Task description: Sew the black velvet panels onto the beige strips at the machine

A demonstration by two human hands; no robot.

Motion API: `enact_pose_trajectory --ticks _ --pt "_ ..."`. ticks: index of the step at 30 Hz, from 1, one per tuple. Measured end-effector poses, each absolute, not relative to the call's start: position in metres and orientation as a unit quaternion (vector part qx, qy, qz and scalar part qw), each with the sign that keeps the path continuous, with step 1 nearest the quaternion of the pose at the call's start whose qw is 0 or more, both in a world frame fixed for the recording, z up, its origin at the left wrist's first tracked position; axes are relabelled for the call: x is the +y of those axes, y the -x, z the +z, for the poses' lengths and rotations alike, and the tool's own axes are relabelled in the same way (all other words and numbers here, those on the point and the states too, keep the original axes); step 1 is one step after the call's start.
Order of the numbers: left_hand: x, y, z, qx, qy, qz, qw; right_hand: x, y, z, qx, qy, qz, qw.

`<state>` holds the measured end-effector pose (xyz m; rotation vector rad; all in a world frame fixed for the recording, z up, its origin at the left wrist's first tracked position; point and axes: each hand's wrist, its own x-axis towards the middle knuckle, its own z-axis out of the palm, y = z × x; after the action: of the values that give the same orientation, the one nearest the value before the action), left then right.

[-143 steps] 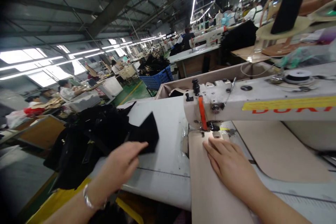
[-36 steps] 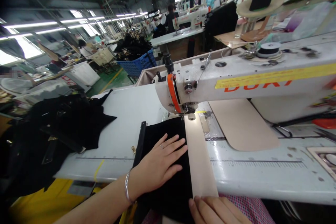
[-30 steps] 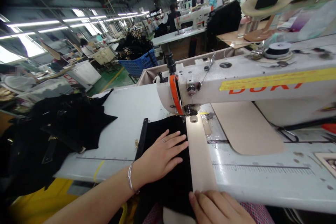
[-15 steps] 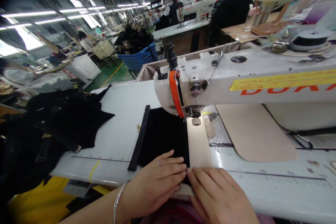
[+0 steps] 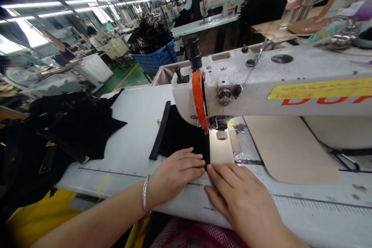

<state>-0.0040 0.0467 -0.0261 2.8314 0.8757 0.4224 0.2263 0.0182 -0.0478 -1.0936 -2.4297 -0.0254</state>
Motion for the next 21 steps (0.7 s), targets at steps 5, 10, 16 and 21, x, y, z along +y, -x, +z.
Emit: enact_pose_trajectory --ticks 5,10,16,21 --pt "0.066 0.004 -0.028 0.296 -0.944 0.133 0.063 0.035 -0.226 -0.045 -0.89 0.397 0.001 0.225" --pt "0.087 0.003 -0.031 0.291 -0.947 0.127 0.056 0.05 -0.224 -0.044 -0.886 0.408 -0.006 0.22" --pt "0.114 0.001 -0.032 0.308 -0.941 0.13 0.06 0.068 -0.22 -0.042 -0.887 0.414 -0.009 0.204" --pt "0.13 -0.003 -0.034 0.326 -0.933 0.145 0.051 0.08 -0.218 -0.045 -0.885 0.429 -0.025 0.181"
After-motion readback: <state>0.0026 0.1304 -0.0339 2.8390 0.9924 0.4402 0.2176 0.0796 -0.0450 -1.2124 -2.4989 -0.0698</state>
